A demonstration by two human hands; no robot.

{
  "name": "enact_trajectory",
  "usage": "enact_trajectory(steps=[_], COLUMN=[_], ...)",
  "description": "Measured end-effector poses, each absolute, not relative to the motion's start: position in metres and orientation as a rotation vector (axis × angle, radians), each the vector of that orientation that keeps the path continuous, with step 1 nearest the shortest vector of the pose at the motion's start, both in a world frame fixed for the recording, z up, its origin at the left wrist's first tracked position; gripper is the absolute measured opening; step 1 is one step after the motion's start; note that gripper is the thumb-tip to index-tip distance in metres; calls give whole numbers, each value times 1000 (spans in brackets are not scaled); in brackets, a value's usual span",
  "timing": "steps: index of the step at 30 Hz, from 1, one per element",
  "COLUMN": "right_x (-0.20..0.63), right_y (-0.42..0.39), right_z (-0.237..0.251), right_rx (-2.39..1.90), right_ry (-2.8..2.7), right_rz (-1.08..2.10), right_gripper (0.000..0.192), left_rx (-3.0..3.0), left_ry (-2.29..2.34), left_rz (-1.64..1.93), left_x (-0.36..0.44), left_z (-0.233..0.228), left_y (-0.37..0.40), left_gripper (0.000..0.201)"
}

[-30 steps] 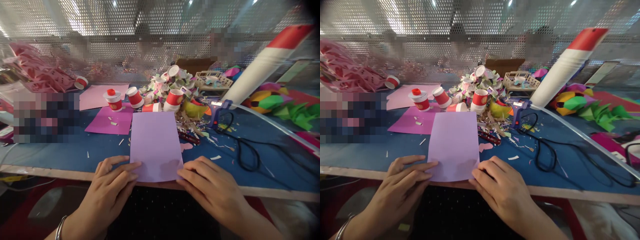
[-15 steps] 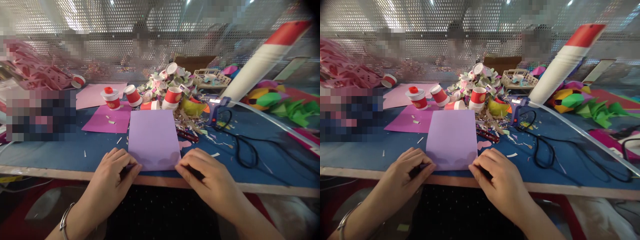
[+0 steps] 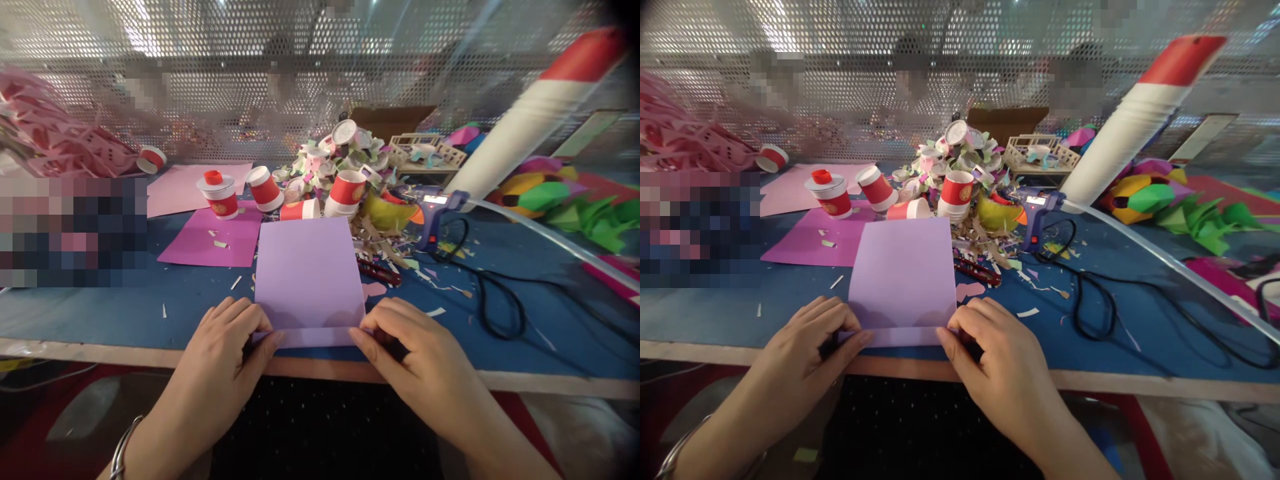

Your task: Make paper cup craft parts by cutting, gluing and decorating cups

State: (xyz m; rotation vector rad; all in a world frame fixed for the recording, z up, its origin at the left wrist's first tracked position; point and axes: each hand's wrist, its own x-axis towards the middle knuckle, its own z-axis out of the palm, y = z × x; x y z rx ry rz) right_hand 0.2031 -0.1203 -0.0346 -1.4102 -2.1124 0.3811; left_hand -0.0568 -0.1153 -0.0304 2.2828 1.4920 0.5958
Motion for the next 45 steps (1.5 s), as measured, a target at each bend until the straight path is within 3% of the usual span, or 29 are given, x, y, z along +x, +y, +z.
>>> enact_trajectory(steps=[4, 8, 12, 16, 33, 38, 45], right_x=[203, 203, 203, 202, 201, 202, 200], right_y=[-120, -120, -121, -121, -125, -129, -137], right_z=[-35, -36, -37, -38, -42, -45, -51], right_rx=[-1425, -1434, -1435, -1432, -1413, -1317, -1289], right_ry=[-2132, -2142, -2143, -2148, -2144, -2112, -2143], right_rz=[357, 332, 307, 278, 221, 133, -44], right_gripper=[28, 25, 24, 23, 19, 2, 16], left_rx=[2312, 2360, 2544, 2730, 2780, 2780, 2831], left_ry=[1506, 1451, 1440, 1391, 1340, 1380, 1467], left_rz=[563, 593, 637, 674, 527, 543, 585], left_x=[-58, -57, -54, -51, -46, -45, -38], left_z=[-30, -31, -41, -51, -49, -50, -52], left_y=[-117, -119, -123, -129, -137, -139, -146], left_gripper=[24, 11, 51, 67, 67, 64, 63])
